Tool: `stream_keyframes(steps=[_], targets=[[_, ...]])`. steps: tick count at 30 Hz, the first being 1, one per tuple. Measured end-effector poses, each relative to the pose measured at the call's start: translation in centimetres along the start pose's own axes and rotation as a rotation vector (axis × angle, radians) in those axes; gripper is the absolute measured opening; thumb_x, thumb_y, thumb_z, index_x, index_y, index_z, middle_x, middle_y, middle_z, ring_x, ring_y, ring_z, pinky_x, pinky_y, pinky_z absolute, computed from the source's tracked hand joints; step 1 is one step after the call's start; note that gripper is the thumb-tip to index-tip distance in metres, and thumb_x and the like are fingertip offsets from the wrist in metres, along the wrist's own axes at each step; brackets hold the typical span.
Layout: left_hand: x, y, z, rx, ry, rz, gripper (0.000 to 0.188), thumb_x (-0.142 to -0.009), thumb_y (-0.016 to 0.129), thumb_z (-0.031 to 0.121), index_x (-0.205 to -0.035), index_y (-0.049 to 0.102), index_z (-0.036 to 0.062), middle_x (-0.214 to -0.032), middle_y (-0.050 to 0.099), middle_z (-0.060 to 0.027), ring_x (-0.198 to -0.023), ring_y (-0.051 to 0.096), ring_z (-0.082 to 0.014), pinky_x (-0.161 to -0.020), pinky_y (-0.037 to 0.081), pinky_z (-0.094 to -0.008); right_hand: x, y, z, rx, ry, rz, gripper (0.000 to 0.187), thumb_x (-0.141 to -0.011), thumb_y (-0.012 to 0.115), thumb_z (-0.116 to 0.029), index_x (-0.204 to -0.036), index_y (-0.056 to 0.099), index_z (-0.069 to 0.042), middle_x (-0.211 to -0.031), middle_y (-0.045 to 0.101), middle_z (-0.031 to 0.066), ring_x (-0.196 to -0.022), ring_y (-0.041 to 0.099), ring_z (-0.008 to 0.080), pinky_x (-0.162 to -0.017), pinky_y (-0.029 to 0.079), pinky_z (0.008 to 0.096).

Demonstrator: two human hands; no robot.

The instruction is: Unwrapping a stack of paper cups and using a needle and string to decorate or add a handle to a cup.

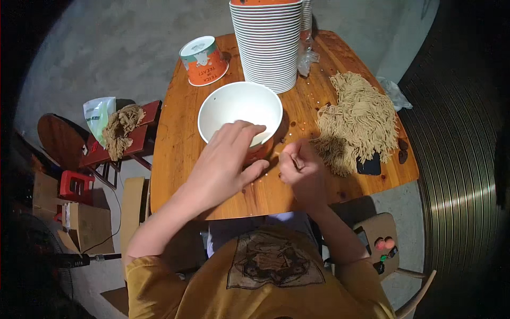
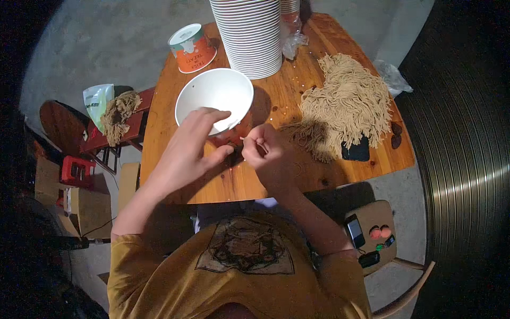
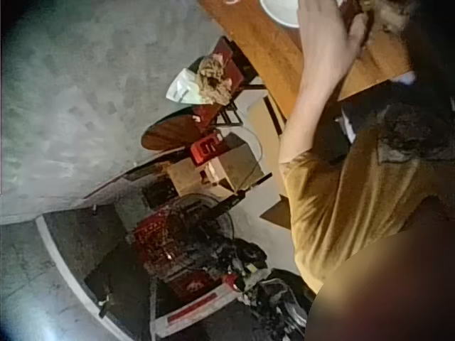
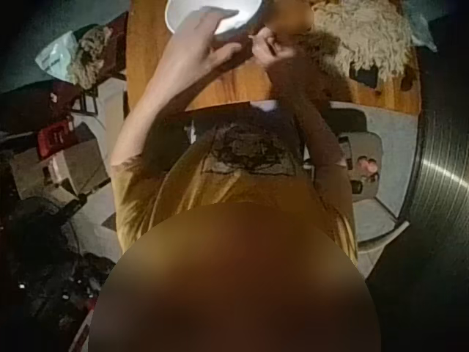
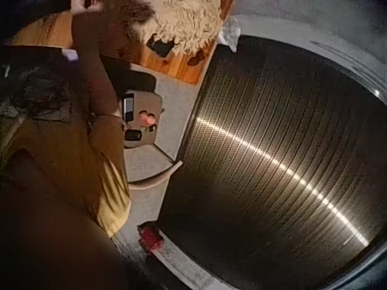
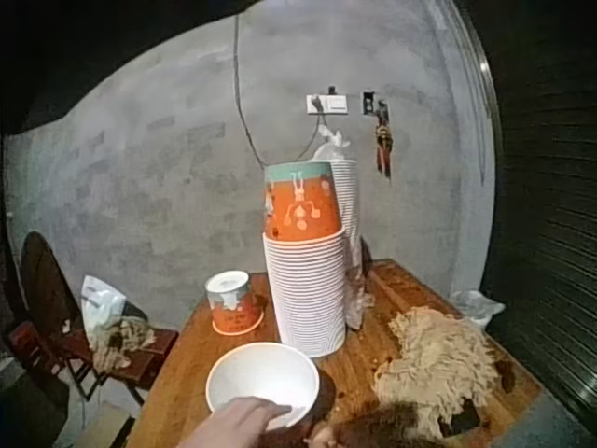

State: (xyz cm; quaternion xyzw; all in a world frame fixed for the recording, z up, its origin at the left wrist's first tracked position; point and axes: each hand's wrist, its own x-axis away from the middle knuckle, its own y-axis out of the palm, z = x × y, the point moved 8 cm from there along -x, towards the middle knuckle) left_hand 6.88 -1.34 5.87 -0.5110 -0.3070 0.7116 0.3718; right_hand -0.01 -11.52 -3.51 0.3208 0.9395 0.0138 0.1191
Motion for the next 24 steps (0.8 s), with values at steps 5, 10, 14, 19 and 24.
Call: stream_keyframes(steps=[5, 10, 14, 19, 24], targets=[[-0.3, 3.3, -4.1, 0.231, -0.311, -0.255, 0.037, -0.081, 0.058, 0.009, -0.118, 0.054, 0.0024, -0.092, 0.064, -0.0222, -0.084, 0.063, -0.0362, -0.075, 0.049, -0.0421, -1.3, -0.1, 1.8, -0.038, -0.157, 0.023, 0.021, -0.081, 0.059, 0.008, -0.084, 0.044, -0.006, -0.072, 0.044, -0.0049, -0.062, 0.043, 0.0018, -0.056, 0.04, 0.0202], [-0.8, 2.7, -5.2, 0.312, -0.485, -0.316, 0.037, -0.083, 0.05, 0.002, -0.119, 0.056, -0.0015, -0.09, 0.066, -0.0115, -0.077, 0.061, -0.0127, -0.073, 0.05, -0.029, -2.6, 0.7, 2.1, -0.023, -0.247, 0.104, 0.021, -0.079, 0.063, 0.007, -0.085, 0.048, -0.006, -0.07, 0.048, -0.0029, -0.062, 0.047, 0.0045, -0.056, 0.042, 0.0213], [-0.7, 2.3, -6.0, 0.391, -0.581, -0.325, 0.041, -0.081, 0.052, 0.004, -0.122, 0.055, -0.0016, -0.088, 0.064, -0.0063, -0.075, 0.057, -0.0096, -0.072, 0.049, -0.0262, -3.4, 1.3, 1.5, -0.015, -0.271, 0.097, 0.013, -0.081, 0.06, 0.003, -0.086, 0.05, -0.005, -0.071, 0.051, -0.0013, -0.062, 0.048, 0.0048, -0.055, 0.041, 0.022], [-0.8, 1.8, -5.8, 0.396, -0.539, -0.301, 0.042, -0.081, 0.053, 0.006, -0.123, 0.055, -0.0008, -0.088, 0.064, -0.006, -0.076, 0.057, -0.009, -0.072, 0.049, -0.0257, -3.7, 2.1, 0.9, 0.042, -0.162, 0.008, 0.011, -0.086, 0.056, 0.004, -0.087, 0.048, -0.004, -0.075, 0.051, -0.0023, -0.068, 0.051, 0.0029, -0.062, 0.042, 0.0188], [-0.9, 1.9, -5.9, 0.382, -0.477, -0.259, 0.043, -0.078, 0.053, 0.009, -0.12, 0.057, 0.0003, -0.089, 0.066, -0.0167, -0.075, 0.064, -0.0183, -0.07, 0.052, -0.0314, -4.0, 1.5, 1.2, 0.077, -0.203, 0.095, 0.01, -0.082, 0.061, -0.003, -0.085, 0.052, -0.004, -0.069, 0.056, 0.0028, -0.061, 0.053, 0.0076, -0.056, 0.044, 0.0249]])
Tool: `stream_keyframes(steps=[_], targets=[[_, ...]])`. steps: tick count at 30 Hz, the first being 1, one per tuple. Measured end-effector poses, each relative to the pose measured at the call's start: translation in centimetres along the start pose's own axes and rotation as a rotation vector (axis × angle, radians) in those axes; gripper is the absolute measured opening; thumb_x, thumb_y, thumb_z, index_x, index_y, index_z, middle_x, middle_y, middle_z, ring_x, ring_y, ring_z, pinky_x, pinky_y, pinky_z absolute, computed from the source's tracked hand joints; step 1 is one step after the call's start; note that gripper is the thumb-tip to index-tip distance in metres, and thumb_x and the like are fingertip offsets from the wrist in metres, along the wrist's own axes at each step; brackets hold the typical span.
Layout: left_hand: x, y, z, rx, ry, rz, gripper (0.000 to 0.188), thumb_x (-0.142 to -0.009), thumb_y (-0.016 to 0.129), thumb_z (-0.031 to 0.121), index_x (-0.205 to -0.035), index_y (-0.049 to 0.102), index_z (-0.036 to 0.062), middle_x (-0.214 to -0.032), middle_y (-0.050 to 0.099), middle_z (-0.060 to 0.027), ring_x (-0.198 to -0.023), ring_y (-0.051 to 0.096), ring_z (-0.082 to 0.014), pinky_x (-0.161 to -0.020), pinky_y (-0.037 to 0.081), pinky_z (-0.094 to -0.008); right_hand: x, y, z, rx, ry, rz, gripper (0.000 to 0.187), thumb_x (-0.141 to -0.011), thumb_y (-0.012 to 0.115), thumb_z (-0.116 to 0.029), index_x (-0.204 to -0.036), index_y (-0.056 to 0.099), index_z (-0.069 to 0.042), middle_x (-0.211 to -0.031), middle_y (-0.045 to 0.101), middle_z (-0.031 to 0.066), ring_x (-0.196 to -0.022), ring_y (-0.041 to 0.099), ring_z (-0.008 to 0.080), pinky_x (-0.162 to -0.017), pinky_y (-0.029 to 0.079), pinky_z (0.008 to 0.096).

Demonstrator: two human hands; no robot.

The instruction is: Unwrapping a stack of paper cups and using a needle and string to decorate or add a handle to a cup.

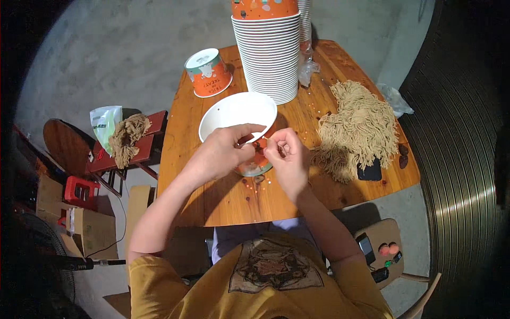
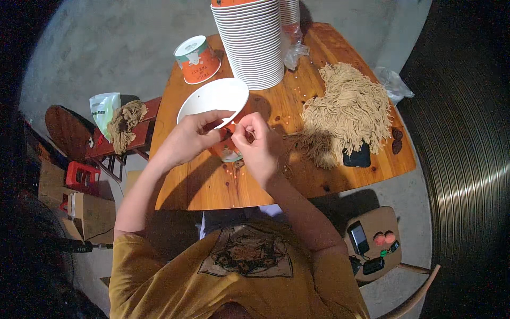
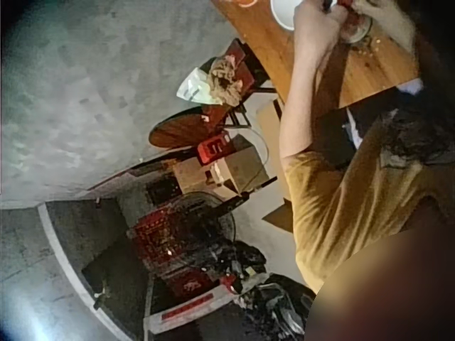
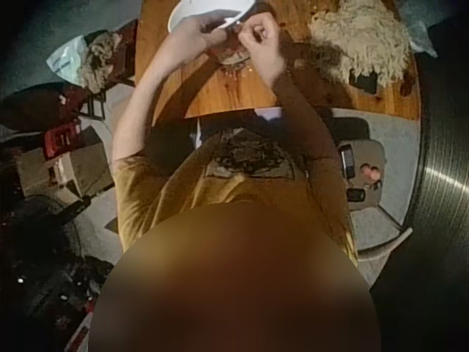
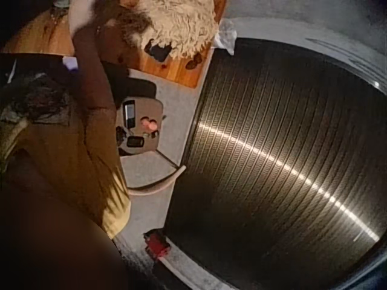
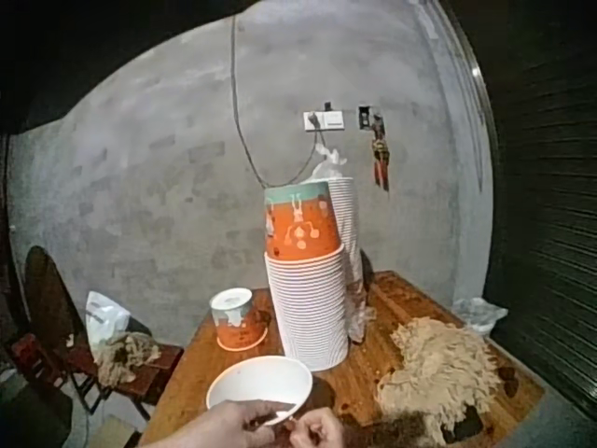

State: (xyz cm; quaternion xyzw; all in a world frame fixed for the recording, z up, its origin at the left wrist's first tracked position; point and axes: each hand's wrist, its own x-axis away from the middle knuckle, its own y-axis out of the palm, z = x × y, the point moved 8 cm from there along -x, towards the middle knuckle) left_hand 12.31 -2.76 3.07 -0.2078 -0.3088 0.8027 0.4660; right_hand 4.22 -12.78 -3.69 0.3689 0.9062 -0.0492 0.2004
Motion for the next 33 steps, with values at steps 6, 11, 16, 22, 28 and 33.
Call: stream_keyframes(steps=[6, 11, 16, 22, 28, 33], targets=[[0.0, 0.5, -0.8, 0.069, -0.096, -0.05, 0.045, -0.078, 0.054, 0.01, -0.123, 0.056, 0.003, -0.088, 0.066, -0.0177, -0.077, 0.065, -0.0211, -0.071, 0.052, -0.0329, -0.1, 0.0, 0.6, 0.04, 0.009, -0.004, 0.012, -0.08, 0.063, -0.006, -0.085, 0.053, -0.005, -0.069, 0.058, 0.0044, -0.061, 0.057, 0.0107, -0.057, 0.046, 0.0275], [-0.1, 0.8, -0.2, -0.016, -0.055, -0.069, 0.046, -0.08, 0.053, 0.006, -0.126, 0.053, 0.0023, -0.087, 0.062, -0.005, -0.075, 0.054, -0.0085, -0.071, 0.048, -0.0255, -0.1, -0.2, 1.2, 0.043, 0.036, -0.026, 0.013, -0.079, 0.064, -0.007, -0.085, 0.053, -0.005, -0.068, 0.058, 0.0045, -0.061, 0.057, 0.0116, -0.056, 0.046, 0.0281], [-0.3, 1.1, 0.0, -0.026, -0.019, -0.071, 0.044, -0.081, 0.053, 0.007, -0.124, 0.054, 0.0018, -0.086, 0.062, -0.0044, -0.075, 0.054, -0.0088, -0.072, 0.048, -0.026, 0.0, -0.4, 0.8, 0.11, 0.042, -0.026, 0.013, -0.079, 0.063, -0.008, -0.085, 0.052, -0.005, -0.067, 0.058, 0.0041, -0.06, 0.057, 0.0122, -0.056, 0.045, 0.0285], [-1.6, 2.9, -0.9, 0.172, -0.008, -0.31, 0.024, -0.096, 0.047, 0.013, -0.116, 0.055, 0.0009, -0.094, 0.06, -0.0011, -0.086, 0.052, -0.0073, -0.079, 0.045, -0.0238, 0.5, -1.4, 1.3, 0.211, 0.035, -0.033, 0.014, -0.08, 0.064, -0.008, -0.086, 0.052, -0.005, -0.066, 0.057, 0.0047, -0.059, 0.056, 0.0123, -0.055, 0.045, 0.0291], [-3.0, 4.4, -2.0, 0.076, -0.027, -0.314, 0.011, -0.096, 0.049, 0.012, -0.1, 0.053, 0.0023, -0.084, 0.056, -0.0013, -0.079, 0.052, -0.0084, -0.074, 0.045, -0.0229, 1.0, -2.2, 1.4, 0.303, -0.095, 0.012, 0.012, -0.083, 0.063, -0.008, -0.086, 0.052, -0.004, -0.065, 0.055, 0.0047, -0.056, 0.053, 0.0114, -0.053, 0.043, 0.0279], [-3.0, 3.7, -1.8, 0.007, 0.008, -0.191, 0.019, -0.095, 0.049, 0.02, -0.093, 0.051, 0.0013, -0.075, 0.06, -0.008, -0.068, 0.057, -0.0173, -0.065, 0.047, -0.0311, 0.4, -2.2, 1.1, 0.194, 0.088, -0.174, 0.011, -0.085, 0.062, -0.01, -0.087, 0.053, -0.004, -0.064, 0.055, 0.0017, -0.057, 0.051, 0.0074, -0.052, 0.041, 0.0255]])
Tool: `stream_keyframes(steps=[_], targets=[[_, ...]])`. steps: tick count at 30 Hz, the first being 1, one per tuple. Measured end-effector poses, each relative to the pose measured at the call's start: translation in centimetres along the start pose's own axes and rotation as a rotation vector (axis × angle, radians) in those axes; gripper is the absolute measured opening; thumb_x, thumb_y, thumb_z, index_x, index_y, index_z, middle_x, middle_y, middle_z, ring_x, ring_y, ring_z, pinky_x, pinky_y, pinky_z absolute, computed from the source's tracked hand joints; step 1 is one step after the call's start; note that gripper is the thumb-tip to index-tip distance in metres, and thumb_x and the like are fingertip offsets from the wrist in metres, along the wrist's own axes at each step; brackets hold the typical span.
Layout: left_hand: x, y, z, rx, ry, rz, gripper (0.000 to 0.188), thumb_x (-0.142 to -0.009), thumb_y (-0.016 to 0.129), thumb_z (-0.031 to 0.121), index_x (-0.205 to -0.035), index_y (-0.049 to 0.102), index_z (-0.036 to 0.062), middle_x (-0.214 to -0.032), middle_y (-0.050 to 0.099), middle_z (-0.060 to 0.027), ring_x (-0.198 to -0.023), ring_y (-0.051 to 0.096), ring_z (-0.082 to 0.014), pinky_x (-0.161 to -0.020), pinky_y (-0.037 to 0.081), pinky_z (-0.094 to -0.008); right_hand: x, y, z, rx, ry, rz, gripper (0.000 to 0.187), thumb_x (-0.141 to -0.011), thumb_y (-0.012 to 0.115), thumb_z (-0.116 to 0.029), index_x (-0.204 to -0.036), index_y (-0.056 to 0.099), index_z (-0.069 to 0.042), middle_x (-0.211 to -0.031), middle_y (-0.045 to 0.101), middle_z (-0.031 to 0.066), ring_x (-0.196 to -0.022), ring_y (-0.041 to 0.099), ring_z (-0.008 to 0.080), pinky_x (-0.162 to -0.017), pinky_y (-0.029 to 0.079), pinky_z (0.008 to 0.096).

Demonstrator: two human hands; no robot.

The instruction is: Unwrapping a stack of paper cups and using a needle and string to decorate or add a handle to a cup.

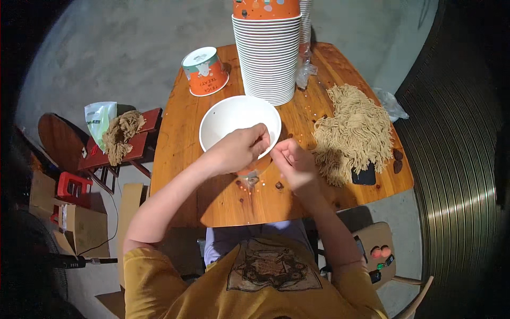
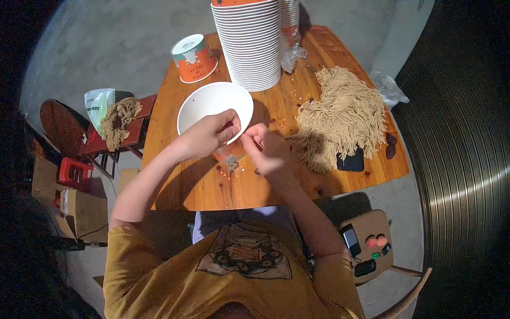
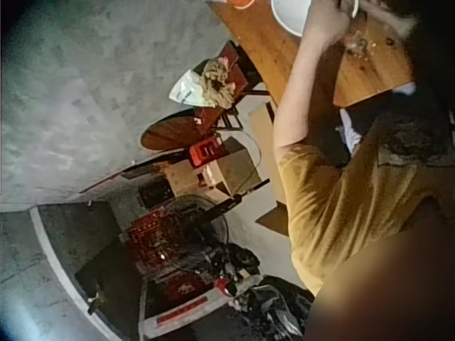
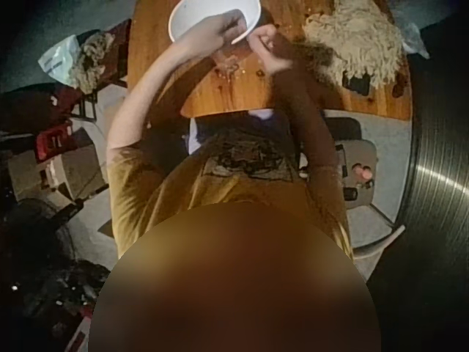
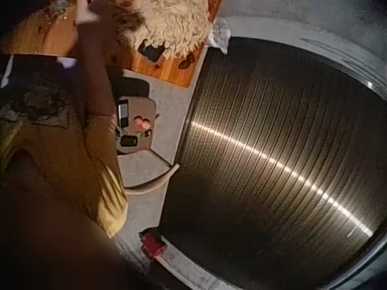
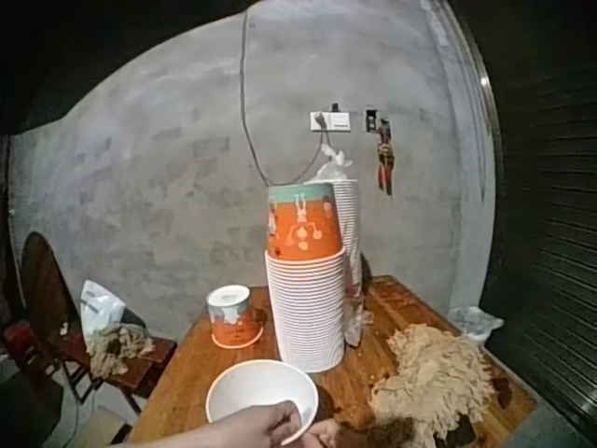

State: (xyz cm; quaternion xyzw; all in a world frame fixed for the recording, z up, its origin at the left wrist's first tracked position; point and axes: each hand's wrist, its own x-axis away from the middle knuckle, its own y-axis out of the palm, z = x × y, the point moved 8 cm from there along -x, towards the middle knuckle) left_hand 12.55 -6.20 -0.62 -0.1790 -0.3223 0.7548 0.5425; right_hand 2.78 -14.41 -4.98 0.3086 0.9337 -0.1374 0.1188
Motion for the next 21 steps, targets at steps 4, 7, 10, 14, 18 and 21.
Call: stream_keyframes(steps=[4, 7, 10, 14, 18, 21], targets=[[0.0, -0.9, 0.5, 0.085, 0.076, 0.042, 0.014, -0.097, 0.046, 0.017, -0.093, 0.049, 0.004, -0.082, 0.056, -0.0032, -0.075, 0.051, -0.0118, -0.07, 0.044, -0.0276, 0.0, -0.7, 0.5, 0.038, -0.001, -0.171, 0.011, -0.087, 0.062, -0.013, -0.088, 0.055, -0.004, -0.064, 0.053, -0.0004, -0.058, 0.047, 0.0048, -0.052, 0.039, 0.0231], [-0.3, -1.5, -0.1, 0.125, 0.078, 0.048, 0.014, -0.097, 0.046, 0.018, -0.094, 0.048, 0.0042, -0.082, 0.055, -0.0022, -0.076, 0.049, -0.0103, -0.071, 0.044, -0.0263, -0.4, -1.4, -0.5, -0.04, -0.016, -0.15, 0.013, -0.087, 0.061, -0.015, -0.086, 0.055, -0.004, -0.062, 0.049, -0.0014, -0.057, 0.045, 0.0048, -0.053, 0.039, 0.023], [-0.5, -1.8, 0.7, 0.137, 0.095, 0.063, 0.014, -0.097, 0.046, 0.018, -0.094, 0.048, 0.0044, -0.082, 0.054, -0.0014, -0.076, 0.049, -0.0098, -0.071, 0.044, -0.0259, -1.3, -2.7, -2.2, -0.081, -0.054, -0.087, 0.012, -0.087, 0.061, -0.016, -0.086, 0.057, -0.004, -0.061, 0.049, -0.0025, -0.057, 0.046, 0.0049, -0.053, 0.039, 0.0228], [-0.8, -2.1, 1.0, 0.096, 0.148, 0.139, 0.017, -0.095, 0.049, 0.019, -0.092, 0.049, 0.0017, -0.078, 0.056, -0.0107, -0.075, 0.052, -0.0196, -0.072, 0.044, -0.0328, -2.9, -1.5, -3.5, 0.069, -0.029, -0.138, 0.011, -0.087, 0.06, -0.016, -0.087, 0.058, -0.005, -0.06, 0.049, -0.0027, -0.057, 0.046, 0.0053, -0.053, 0.038, 0.0226], [-0.9, -1.9, 1.5, 0.116, 0.147, 0.147, 0.015, -0.094, 0.05, 0.017, -0.095, 0.051, 0.0019, -0.083, 0.057, -0.0099, -0.076, 0.055, -0.0187, -0.071, 0.045, -0.032, -4.0, -0.2, -1.6, 0.016, 0.07, -0.206, 0.012, -0.087, 0.06, -0.015, -0.088, 0.059, -0.003, -0.064, 0.054, -0.0027, -0.059, 0.049, 0.0039, -0.054, 0.04, 0.0208], [-0.9, -1.7, 0.0, 0.317, 0.08, 0.142, 0.015, -0.092, 0.052, 0.014, -0.098, 0.052, 0.0004, -0.085, 0.058, -0.0077, -0.075, 0.056, -0.0146, -0.067, 0.047, -0.0282, -4.1, 0.5, -0.8, -0.307, 0.124, -0.228, 0.013, -0.088, 0.06, -0.015, -0.089, 0.059, -0.002, -0.07, 0.058, -0.0024, -0.062, 0.051, 0.0032, -0.055, 0.042, 0.0195]])
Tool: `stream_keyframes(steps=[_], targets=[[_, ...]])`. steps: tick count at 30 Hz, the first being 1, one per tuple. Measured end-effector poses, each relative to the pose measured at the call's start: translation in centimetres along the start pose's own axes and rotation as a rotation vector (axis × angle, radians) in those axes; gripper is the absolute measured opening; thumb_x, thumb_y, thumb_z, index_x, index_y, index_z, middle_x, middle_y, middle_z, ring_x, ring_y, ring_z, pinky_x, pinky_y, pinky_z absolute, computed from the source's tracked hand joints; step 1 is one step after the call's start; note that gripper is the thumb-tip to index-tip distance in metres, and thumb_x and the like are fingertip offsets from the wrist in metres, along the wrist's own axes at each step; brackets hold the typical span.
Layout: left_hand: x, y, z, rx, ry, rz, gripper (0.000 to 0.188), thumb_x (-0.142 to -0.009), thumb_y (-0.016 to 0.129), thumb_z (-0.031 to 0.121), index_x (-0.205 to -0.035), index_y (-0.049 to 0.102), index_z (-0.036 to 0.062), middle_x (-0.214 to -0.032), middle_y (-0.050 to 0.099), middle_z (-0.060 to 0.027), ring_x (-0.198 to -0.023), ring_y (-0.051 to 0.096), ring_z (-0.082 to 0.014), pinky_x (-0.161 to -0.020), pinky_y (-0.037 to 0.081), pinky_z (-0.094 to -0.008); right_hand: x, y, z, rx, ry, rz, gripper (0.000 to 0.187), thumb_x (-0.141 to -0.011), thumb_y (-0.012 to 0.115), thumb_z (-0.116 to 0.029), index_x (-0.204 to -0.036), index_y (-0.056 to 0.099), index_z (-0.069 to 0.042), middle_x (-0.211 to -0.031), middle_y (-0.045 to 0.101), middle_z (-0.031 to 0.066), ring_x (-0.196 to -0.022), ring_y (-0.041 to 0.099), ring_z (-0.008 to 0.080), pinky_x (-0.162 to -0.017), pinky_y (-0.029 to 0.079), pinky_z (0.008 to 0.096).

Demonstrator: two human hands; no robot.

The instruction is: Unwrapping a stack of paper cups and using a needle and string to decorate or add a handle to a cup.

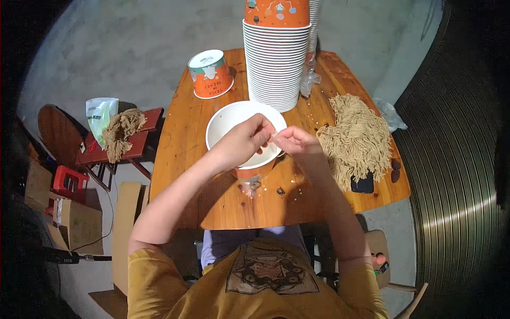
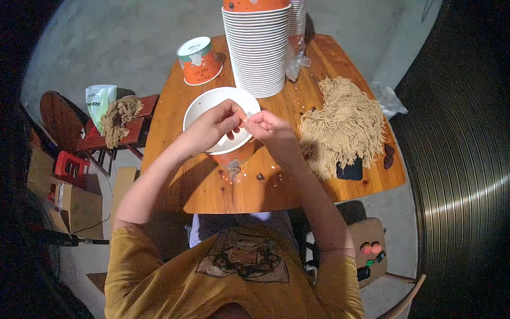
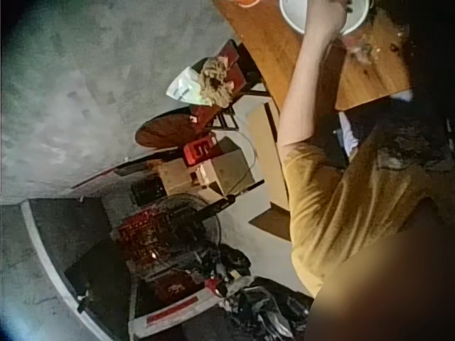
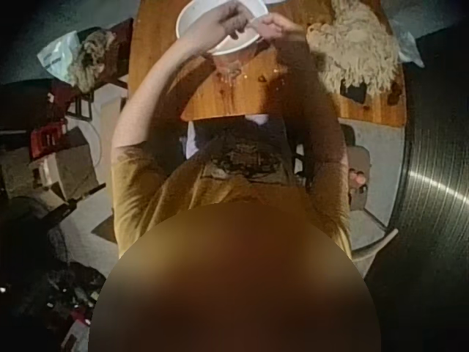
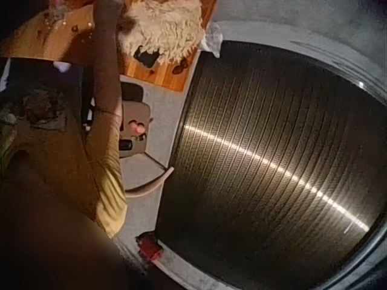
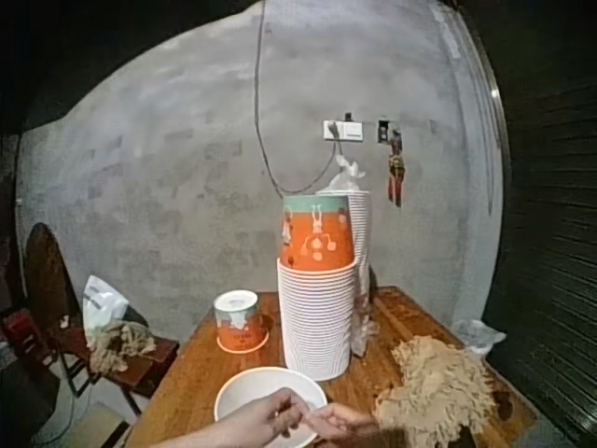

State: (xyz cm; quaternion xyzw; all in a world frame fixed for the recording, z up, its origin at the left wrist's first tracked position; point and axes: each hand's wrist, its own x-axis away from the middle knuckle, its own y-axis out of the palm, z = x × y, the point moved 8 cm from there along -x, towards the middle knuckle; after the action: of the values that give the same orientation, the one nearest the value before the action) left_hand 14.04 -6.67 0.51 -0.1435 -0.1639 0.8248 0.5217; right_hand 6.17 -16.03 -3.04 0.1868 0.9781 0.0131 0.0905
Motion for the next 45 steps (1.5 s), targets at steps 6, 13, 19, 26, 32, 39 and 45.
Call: stream_keyframes(steps=[6, 13, 19, 26, 32, 39, 45], targets=[[0.3, 1.5, -1.8, 0.082, -0.205, -0.171, 0.016, -0.086, 0.06, 0.014, -0.09, 0.057, -0.0017, -0.076, 0.058, -0.004, -0.068, 0.053, -0.0101, -0.061, 0.045, -0.024, 0.4, 0.5, 0.2, -0.161, 0.082, -0.008, 0.013, -0.09, 0.058, -0.014, -0.092, 0.058, -0.001, -0.077, 0.06, -0.0017, -0.066, 0.053, 0.0033, -0.059, 0.043, 0.0185], [-0.6, 1.5, -3.3, 0.124, -0.252, -0.218, 0.012, -0.083, 0.061, 0.012, -0.083, 0.058, 0.0003, -0.066, 0.057, -0.0017, -0.059, 0.051, -0.0088, -0.055, 0.043, -0.0217, 1.1, 0.0, -0.4, 0.046, 0.159, 0.021, 0.011, -0.09, 0.055, -0.012, -0.1, 0.055, -0.006, -0.067, 0.049, -0.0051, -0.058, 0.042, 0.003, -0.052, 0.033, 0.0177], [-0.1, 1.3, -3.2, 0.184, -0.336, -0.258, 0.012, -0.086, 0.062, 0.014, -0.085, 0.058, 0.0029, -0.076, 0.059, -0.0006, -0.068, 0.055, -0.0078, -0.064, 0.046, -0.0215, 3.4, -0.6, 1.0, -0.036, -0.1, 0.078, 0.019, -0.092, 0.054, -0.013, -0.107, 0.045, -0.007, -0.07, 0.047, -0.0044, -0.062, 0.041, 0.0027, -0.054, 0.034, 0.0188], [-0.4, 0.8, -3.2, 0.171, -0.275, -0.25, 0.012, -0.087, 0.06, 0.012, -0.086, 0.056, 0.0012, -0.074, 0.059, -0.0023, -0.067, 0.056, -0.0083, -0.062, 0.046, -0.0214, 4.8, -1.0, 1.6, 0.179, -0.096, 0.1, 0.012, -0.089, 0.058, -0.015, -0.087, 0.057, -0.003, -0.073, 0.053, -0.0034, -0.068, 0.047, 0.0053, -0.063, 0.04, 0.0224], [0.7, -0.2, 0.6, -0.09, -0.012, -0.041, 0.01, -0.087, 0.058, 0.012, -0.091, 0.056, 0.0023, -0.083, 0.058, -0.0034, -0.074, 0.056, -0.0118, -0.068, 0.047, -0.0255, 6.0, -1.7, 1.5, 0.292, -0.031, 0.185, 0.011, -0.085, 0.06, -0.014, -0.087, 0.059, -0.004, -0.067, 0.052, -0.0016, -0.063, 0.046, 0.006, -0.059, 0.04, 0.0232], [4.2, 4.7, 6.7, -0.708, 0.59, -0.041, 0.025, -0.079, 0.067, 0.017, -0.101, 0.06, 0.0057, -0.129, 0.046, -0.0098, -0.13, 0.032, -0.0338, -0.106, 0.025, -0.0489, 7.0, -1.8, -1.9, 0.45, -0.035, 0.202, 0.011, -0.084, 0.061, -0.014, -0.087, 0.059, -0.004, -0.067, 0.053, 0.0002, -0.06, 0.046, 0.007, -0.056, 0.041, 0.0249], [4.9, 5.1, 8.1, -0.709, 0.669, 0.021, 0.013, -0.081, 0.063, 0.015, -0.087, 0.058, 0.0039, -0.099, 0.05, -0.009, -0.107, 0.044, -0.0292, -0.095, 0.031, -0.044, 8.3, -2.7, -3.7, 0.399, -0.078, 0.197, 0.01, -0.084, 0.063, -0.013, -0.087, 0.058, -0.004, -0.067, 0.053, -0.0011, -0.062, 0.047, 0.0061, -0.057, 0.041, 0.0236]])
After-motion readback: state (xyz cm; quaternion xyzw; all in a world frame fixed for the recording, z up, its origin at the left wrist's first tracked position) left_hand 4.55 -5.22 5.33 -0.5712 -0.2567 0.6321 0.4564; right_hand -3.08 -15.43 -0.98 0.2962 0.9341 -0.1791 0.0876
